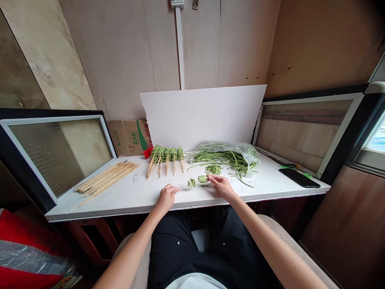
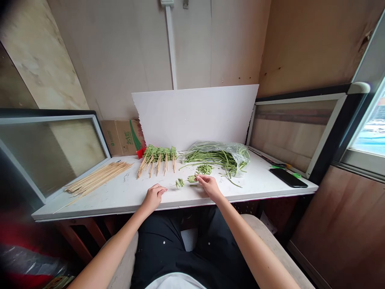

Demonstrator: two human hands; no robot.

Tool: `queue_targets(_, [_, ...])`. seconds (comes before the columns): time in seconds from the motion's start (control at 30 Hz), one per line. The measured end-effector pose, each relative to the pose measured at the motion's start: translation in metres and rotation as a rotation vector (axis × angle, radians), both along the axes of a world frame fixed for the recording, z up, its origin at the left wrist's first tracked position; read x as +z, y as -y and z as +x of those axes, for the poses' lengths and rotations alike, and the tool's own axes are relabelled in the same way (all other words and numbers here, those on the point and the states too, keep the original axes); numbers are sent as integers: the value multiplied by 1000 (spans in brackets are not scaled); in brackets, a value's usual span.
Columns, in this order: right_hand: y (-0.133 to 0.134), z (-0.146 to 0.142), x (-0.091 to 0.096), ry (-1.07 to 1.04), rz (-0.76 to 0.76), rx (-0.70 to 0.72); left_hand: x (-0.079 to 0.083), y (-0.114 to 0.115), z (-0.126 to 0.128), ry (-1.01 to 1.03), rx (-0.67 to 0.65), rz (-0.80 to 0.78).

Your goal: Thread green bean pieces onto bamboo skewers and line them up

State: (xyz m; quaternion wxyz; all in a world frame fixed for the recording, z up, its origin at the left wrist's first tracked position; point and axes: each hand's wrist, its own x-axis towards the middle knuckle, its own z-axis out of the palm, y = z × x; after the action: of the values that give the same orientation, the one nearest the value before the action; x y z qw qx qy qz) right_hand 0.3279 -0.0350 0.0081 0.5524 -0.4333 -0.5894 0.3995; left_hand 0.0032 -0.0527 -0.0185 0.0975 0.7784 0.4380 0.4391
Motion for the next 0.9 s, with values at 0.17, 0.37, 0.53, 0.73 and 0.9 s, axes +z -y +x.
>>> queue_targets(0.17, [-1, 0, -2, 12, 2, -11, 1, 1, 0, 6, 0, 6])
queue_targets(0.37, [-1, 1, -2, 22, -3, -4, 0, 1, 0, 13, -6, 18])
queue_targets(0.53, [-2, 1, -4, 7, 3, -1, 0, 1, 0, 27, -4, 35])
queue_targets(0.73, [-5, 1, -6, -5, 7, -6, 0, 0, 0, 6, 6, 43])
queue_targets(0.9, [0, 0, -1, 1, -7, -4, -2, -1, -1, -1, 10, 47])
